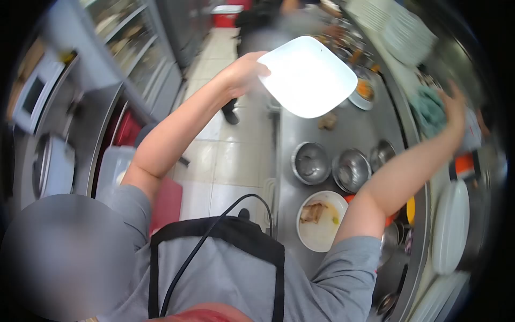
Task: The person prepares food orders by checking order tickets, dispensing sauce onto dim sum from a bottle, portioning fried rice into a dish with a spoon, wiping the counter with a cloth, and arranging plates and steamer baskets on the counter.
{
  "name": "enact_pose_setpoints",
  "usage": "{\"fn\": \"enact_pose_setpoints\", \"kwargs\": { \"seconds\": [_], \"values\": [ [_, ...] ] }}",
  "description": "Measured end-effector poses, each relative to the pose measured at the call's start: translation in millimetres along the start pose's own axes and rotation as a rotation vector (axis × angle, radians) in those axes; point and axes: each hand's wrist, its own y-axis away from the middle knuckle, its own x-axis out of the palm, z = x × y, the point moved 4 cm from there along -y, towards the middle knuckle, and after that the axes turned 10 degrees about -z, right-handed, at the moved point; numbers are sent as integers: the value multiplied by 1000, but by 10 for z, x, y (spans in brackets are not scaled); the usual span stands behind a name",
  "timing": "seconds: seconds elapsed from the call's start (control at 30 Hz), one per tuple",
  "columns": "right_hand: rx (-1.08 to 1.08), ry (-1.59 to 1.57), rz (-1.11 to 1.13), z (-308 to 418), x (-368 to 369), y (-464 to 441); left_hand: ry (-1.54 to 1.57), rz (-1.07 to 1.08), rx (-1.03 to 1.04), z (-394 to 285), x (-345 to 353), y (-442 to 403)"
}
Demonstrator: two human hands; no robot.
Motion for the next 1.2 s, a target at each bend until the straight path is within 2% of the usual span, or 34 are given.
{"fn": "enact_pose_setpoints", "kwargs": {
  "seconds": [0.03, 0.07, 0.17, 0.2, 0.23, 0.27, 0.3, 0.33, 0.37, 0.43, 0.47, 0.53, 0.57, 0.63, 0.67, 0.7, 0.77, 0.8, 0.83, 0.9, 0.93, 0.97, 1.03, 1.07, 1.1, 1.17, 1.2],
  "values": [
    [59, 9, -138, 490, -334, 227, 17, -51, 13, -5, -232, 239],
    [31, -32, -110, 951, -227, 447, -1, -113, 19, 15, -476, 473],
    [-335, -980, 277, 2381, 101, 1430, -80, -317, 23, -15, -1045, 1438],
    [-596, -921, 420, 2912, 150, 1892, -141, -408, 12, -17, -1184, 1833],
    [-548, -1081, 592, 3318, 327, 2470, -140, -478, 16, 43, -1319, 2210],
    [-649, -995, 670, 3696, 355, 2993, -233, -618, 107, 105, -1483, 2628],
    [-831, -979, 550, 4018, 262, 3498, -335, -763, 192, 136, -1600, 3083],
    [-804, -942, 704, 4333, 77, 3947, -352, -894, 182, 177, -1657, 3554],
    [-840, -921, 752, 4621, -55, 4369, -456, -970, 217, 355, -1844, 4009],
    [-887, -974, 768, 5100, -411, 5221, -799, -1255, 302, 578, -1906, 4984],
    [-954, -1044, 804, 5269, -638, 5648, -811, -1357, 278, 701, -1893, 5448],
    [-1040, -1241, 803, 5552, -1187, 6470, -584, -1522, 209, 977, -1904, 6381],
    [-1097, -1308, 828, 5647, -1498, 6871, -600, -1585, 205, 1141, -1901, 6821],
    [-1226, -1286, 892, 5773, -2027, 7595, -399, -1720, 127, 1240, -1641, 7626],
    [-1298, -1384, 865, 5822, -2255, 7952, -394, -1774, 136, 1265, -1514, 7968],
    [-1336, -1404, 887, 5916, -2422, 8236, -263, -1873, 83, 1289, -1425, 8262],
    [-1099, -1636, 1411, 6044, -2729, 8849, -120, -1987, 42, 1492, -1193, 8857],
    [-876, -1452, 1893, 6120, -2730, 9206, -39, -2069, 64, 1669, -1109, 9147],
    [-911, -1399, 1923, 6209, -2766, 9450, 44, -2143, 88, 1789, -1021, 9408],
    [-1352, -1517, 1338, 6353, -2949, 9673, 144, -2226, 112, 1884, -820, 9822],
    [-1503, -1298, 1282, 6393, -3139, 9681, 243, -2285, 122, 1904, -745, 10058],
    [-1510, -1306, 1284, 6449, -3131, 9864, 242, -2294, 125, 1941, -707, 10277],
    [-1878, -1231, 796, 6571, -3050, 10293, 264, -2347, 197, 2052, -706, 10726],
    [-1968, -1064, 791, 6572, -3131, 10373, 263, -2355, 203, 2095, -745, 10952],
    [-1975, -1074, 786, 6730, -3211, 10496, 286, -2376, 290, 2131, -785, 11189],
    [-1973, -1627, 817, 7023, -3540, 10644, 314, -2408, 376, 2093, -797, 11586],
    [-1919, -1582, 1088, 7307, -3727, 10783, 423, -2393, 364, 2015, -781, 11745]
  ]
}}
